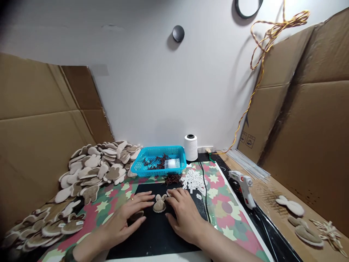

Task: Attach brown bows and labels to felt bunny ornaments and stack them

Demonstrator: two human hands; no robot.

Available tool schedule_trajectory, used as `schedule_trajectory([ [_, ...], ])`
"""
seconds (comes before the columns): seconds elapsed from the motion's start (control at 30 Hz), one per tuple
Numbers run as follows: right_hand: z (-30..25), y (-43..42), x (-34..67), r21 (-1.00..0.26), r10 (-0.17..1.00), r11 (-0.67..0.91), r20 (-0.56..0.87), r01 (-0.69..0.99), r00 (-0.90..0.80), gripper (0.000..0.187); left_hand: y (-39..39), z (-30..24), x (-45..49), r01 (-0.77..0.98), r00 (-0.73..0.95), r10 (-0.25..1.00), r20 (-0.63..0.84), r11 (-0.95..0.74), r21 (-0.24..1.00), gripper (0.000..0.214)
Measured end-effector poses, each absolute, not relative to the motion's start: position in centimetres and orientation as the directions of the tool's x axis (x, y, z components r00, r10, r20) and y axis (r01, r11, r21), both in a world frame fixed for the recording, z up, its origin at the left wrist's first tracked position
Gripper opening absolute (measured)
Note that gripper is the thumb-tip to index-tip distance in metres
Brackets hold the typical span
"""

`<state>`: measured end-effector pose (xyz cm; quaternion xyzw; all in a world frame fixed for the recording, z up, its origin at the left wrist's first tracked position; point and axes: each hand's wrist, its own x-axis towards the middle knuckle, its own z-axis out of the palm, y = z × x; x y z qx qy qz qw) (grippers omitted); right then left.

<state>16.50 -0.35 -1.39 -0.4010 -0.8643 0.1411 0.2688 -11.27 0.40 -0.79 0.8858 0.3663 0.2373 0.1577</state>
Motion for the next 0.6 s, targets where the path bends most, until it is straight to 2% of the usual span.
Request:
schedule_trajectory([
  [0.1,-1.5,-0.5,16.9,-0.404,0.800,0.599,0.330,0.691,-0.501,0.034,-0.1,-0.3,-10.0,0.593,0.718,0.678,0.158,-0.714,0.373,0.065],
  [0.17,-1.2,-0.4,17.2,-0.374,0.788,0.616,0.305,0.693,-0.536,0.040,-0.2,-0.3,-9.4,0.607,0.717,0.682,0.143,-0.712,0.354,0.060],
  [0.3,-0.7,0.4,17.6,-0.397,0.737,0.673,0.287,0.624,-0.612,0.039,-0.1,-0.2,-8.2,0.630,0.663,0.713,0.226,-0.695,0.346,0.034],
  [0.43,-0.6,1.1,17.8,-0.415,0.698,0.712,0.330,0.567,-0.635,0.036,0.9,0.3,-7.0,0.619,0.644,0.704,0.299,-0.709,0.337,0.016],
  [0.5,-0.2,1.3,18.3,-0.412,0.729,0.684,0.354,0.602,-0.586,0.030,1.5,0.5,-6.4,0.615,0.633,0.697,0.337,-0.718,0.327,0.018],
  [0.6,0.7,1.8,20.4,-0.393,0.821,0.566,0.354,0.725,-0.449,0.021,2.3,0.2,-5.6,0.612,0.637,0.680,0.362,-0.732,0.299,0.037],
])
